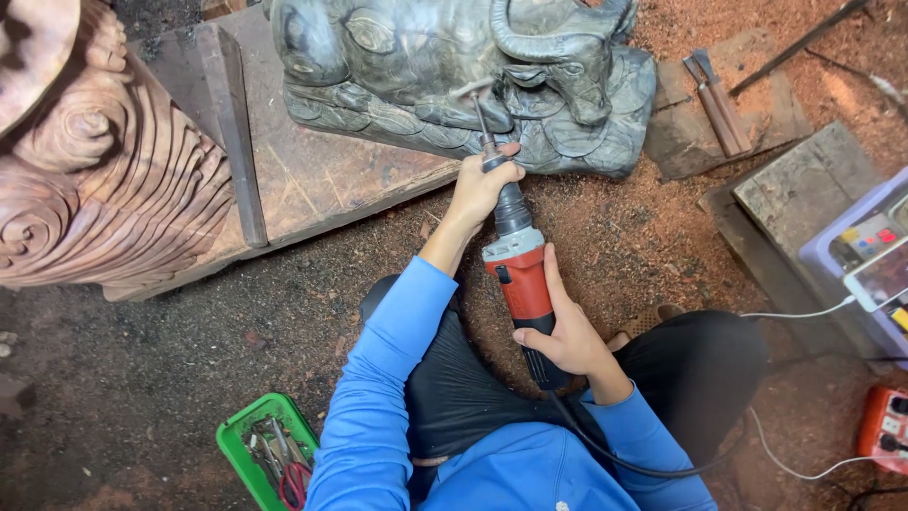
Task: Sanding a wooden buffalo sculpture using a handheld power sander to smooth the surface.
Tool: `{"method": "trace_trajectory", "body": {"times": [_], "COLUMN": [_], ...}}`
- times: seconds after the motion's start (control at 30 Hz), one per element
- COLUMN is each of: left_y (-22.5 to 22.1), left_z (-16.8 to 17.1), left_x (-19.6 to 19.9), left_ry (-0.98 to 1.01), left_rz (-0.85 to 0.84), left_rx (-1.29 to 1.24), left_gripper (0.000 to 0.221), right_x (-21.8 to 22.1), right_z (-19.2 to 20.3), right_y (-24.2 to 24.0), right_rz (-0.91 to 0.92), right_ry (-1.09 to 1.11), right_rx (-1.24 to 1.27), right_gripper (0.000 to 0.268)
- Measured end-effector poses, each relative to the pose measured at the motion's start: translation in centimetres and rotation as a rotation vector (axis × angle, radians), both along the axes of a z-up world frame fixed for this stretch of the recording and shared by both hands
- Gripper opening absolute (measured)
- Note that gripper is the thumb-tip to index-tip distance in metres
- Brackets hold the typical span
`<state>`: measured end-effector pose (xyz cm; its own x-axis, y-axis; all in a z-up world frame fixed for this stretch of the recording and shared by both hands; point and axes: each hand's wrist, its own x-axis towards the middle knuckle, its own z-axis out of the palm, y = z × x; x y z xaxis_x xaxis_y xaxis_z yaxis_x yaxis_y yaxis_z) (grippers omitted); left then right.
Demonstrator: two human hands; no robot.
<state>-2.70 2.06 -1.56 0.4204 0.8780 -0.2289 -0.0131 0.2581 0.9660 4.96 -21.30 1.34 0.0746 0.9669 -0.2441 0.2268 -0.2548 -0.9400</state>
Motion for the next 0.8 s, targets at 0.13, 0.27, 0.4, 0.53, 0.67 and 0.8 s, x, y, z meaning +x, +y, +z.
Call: {"method": "trace_trajectory", "body": {"times": [0.13,0.27,0.4,0.53,0.67,0.8], "left_y": [-0.3,-0.1,-0.5,-1.0,-0.7,0.0], "left_z": [0.8,-0.2,3.2,4.3,3.0,0.6], "left_x": [-0.2,0.6,1.3,1.5,1.1,0.8], "left_ry": [0.038,0.188,0.473,0.579,0.522,0.418], "left_rz": [-0.025,-0.040,-0.072,-0.095,-0.103,-0.105], "left_rx": [0.038,0.069,0.150,0.176,0.232,0.258], "left_gripper": [0.059,0.060,0.064,0.067,0.048,0.040], "right_x": [-0.5,-0.6,-0.5,-0.8,-0.7,-1.6], "right_z": [0.1,-0.3,-0.2,-0.6,-1.8,-2.0], "right_y": [-0.2,-0.5,-0.6,-0.6,-0.5,-0.4], "right_rz": [-0.021,-0.071,-0.140,-0.147,-0.118,-0.089], "right_ry": [0.023,0.099,0.314,0.428,0.312,0.139], "right_rx": [-0.011,-0.024,0.046,0.107,0.120,0.126], "right_gripper": [0.126,0.124,0.125,0.123,0.124,0.125]}}
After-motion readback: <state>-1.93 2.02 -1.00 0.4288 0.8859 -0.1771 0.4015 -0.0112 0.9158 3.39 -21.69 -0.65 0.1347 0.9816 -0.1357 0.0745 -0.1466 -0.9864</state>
